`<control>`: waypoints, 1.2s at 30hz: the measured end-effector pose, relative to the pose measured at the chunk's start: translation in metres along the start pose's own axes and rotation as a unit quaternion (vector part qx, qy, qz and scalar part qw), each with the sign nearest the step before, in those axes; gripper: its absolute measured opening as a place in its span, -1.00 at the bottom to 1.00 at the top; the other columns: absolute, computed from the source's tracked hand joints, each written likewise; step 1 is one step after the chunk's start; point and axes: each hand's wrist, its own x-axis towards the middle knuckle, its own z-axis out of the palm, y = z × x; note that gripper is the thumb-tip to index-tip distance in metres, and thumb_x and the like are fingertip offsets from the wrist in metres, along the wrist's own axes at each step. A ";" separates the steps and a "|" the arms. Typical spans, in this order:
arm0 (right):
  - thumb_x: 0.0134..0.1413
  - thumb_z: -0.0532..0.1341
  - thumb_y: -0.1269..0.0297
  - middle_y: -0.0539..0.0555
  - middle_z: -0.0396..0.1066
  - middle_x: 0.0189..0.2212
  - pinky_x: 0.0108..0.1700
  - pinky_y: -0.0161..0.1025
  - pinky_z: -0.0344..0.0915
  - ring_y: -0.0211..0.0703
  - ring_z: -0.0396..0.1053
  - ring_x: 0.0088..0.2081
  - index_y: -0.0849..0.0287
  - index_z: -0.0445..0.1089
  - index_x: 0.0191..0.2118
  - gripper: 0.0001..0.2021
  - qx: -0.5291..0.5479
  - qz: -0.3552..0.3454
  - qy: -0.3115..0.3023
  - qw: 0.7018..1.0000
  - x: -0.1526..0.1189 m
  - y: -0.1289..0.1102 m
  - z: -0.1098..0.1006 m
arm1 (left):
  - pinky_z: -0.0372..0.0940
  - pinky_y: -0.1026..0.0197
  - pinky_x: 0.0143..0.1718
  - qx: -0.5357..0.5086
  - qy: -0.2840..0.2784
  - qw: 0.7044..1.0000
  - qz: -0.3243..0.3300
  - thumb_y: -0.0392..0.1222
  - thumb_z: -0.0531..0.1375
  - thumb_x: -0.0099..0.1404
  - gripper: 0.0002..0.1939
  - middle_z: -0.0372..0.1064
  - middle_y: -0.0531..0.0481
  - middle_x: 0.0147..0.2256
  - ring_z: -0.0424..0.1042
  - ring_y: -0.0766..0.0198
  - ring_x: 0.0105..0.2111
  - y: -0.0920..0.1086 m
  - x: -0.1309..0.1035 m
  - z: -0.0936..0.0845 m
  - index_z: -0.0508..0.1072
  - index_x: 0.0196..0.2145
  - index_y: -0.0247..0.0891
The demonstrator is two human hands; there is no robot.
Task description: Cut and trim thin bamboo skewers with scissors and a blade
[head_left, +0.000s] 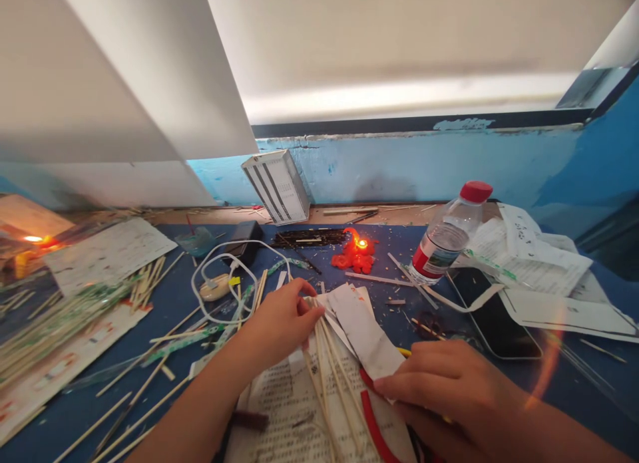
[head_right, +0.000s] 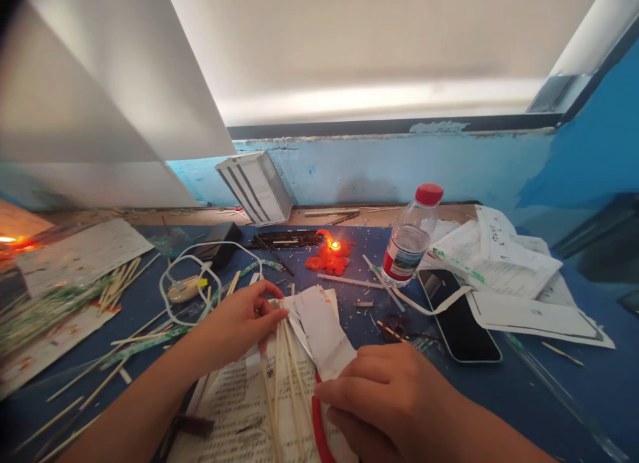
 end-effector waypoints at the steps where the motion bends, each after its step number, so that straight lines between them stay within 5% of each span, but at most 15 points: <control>1: 0.45 0.13 0.36 0.11 0.63 -0.33 -0.28 -0.25 0.48 -0.13 0.58 -0.34 0.16 0.56 0.00 -0.76 0.002 -0.001 -0.004 1.000 0.000 0.001 0.001 | 0.20 0.24 -0.61 0.009 0.016 1.000 0.012 -0.03 0.24 0.31 -0.77 0.43 0.13 -0.56 0.43 0.20 -0.61 0.002 -0.001 -0.002 0.41 -0.16 -0.18; 6: 0.43 0.11 0.43 0.09 0.60 -0.34 -0.29 -0.27 0.42 -0.15 0.55 -0.35 0.15 0.57 -0.01 -0.73 -0.009 0.025 -0.050 0.998 0.004 0.001 -0.001 | 0.13 0.21 -0.51 0.038 0.075 0.994 0.062 0.06 0.22 0.35 -0.75 0.38 0.11 -0.54 0.34 0.20 -0.54 0.011 -0.006 -0.001 0.47 -0.25 -0.18; 12: 0.44 0.10 0.41 0.05 0.53 -0.44 -0.39 -0.24 0.27 -0.16 0.47 -0.43 0.17 0.57 -0.11 -0.75 -0.014 0.014 -0.061 0.998 0.005 0.006 0.002 | 0.10 0.19 -0.47 0.063 0.083 0.988 0.113 0.04 0.14 0.42 -0.69 0.36 0.09 -0.56 0.30 0.22 -0.54 0.025 -0.027 0.016 0.43 -0.42 -0.15; 16: 0.44 0.14 0.39 0.04 0.53 -0.39 -0.34 -0.22 0.24 -0.15 0.46 -0.40 0.14 0.54 -0.02 -0.78 -0.017 0.018 -0.059 0.998 -0.001 0.011 0.006 | 0.09 0.16 -0.47 0.150 0.137 0.972 0.115 0.08 0.11 0.43 -0.65 0.44 0.06 -0.54 0.34 0.19 -0.55 0.025 -0.058 -0.004 0.42 -0.44 -0.11; 19: 0.44 0.14 0.37 0.04 0.53 -0.38 -0.32 -0.21 0.24 -0.14 0.45 -0.38 0.13 0.53 0.02 -0.77 -0.020 0.017 -0.060 0.998 -0.004 0.013 0.006 | 0.12 0.16 -0.48 0.255 0.205 0.944 0.046 0.11 0.08 0.41 -0.69 0.51 0.04 -0.53 0.43 0.12 -0.54 -0.001 -0.079 -0.046 0.48 -0.35 -0.08; 23: 0.45 0.12 0.36 0.06 0.53 -0.40 -0.34 -0.22 0.23 -0.15 0.44 -0.40 0.16 0.56 -0.04 -0.77 -0.024 0.012 -0.048 0.998 -0.003 0.013 0.006 | 0.29 0.06 -0.36 0.344 0.253 0.903 -0.052 0.00 0.08 0.29 -0.75 0.64 -0.17 -0.37 0.58 -0.11 -0.39 -0.067 -0.094 -0.108 0.51 -0.33 -0.11; 25: 0.46 0.12 0.34 0.07 0.53 -0.40 -0.33 -0.22 0.24 -0.15 0.45 -0.40 0.17 0.56 -0.05 -0.76 -0.022 0.009 -0.047 0.999 -0.002 0.013 0.007 | 0.34 -0.03 -0.31 0.351 0.271 0.895 -0.046 -0.02 0.04 0.25 -0.73 0.64 -0.24 -0.38 0.61 -0.23 -0.35 -0.097 -0.097 -0.124 0.49 -0.41 -0.10; 29: 0.47 0.11 0.31 0.08 0.55 -0.39 -0.34 -0.21 0.24 -0.13 0.46 -0.39 0.16 0.58 -0.06 -0.74 -0.022 0.015 -0.049 0.998 -0.001 0.013 0.008 | 0.42 -0.03 -0.29 0.297 0.243 0.922 -0.054 -0.03 0.12 0.28 -0.77 0.67 -0.17 -0.39 0.65 -0.22 -0.32 -0.132 -0.102 -0.121 0.53 -0.42 -0.10; 36: 0.48 0.10 0.30 0.10 0.56 -0.37 -0.30 -0.19 0.26 -0.10 0.47 -0.36 0.19 0.57 -0.04 -0.73 -0.026 0.016 -0.058 0.998 -0.002 0.013 0.008 | 0.37 -0.01 -0.37 0.274 0.342 0.898 -0.033 -0.09 0.14 0.29 -0.92 0.54 0.00 -0.52 0.60 -0.17 -0.42 -0.151 -0.101 -0.109 0.39 -0.35 -0.05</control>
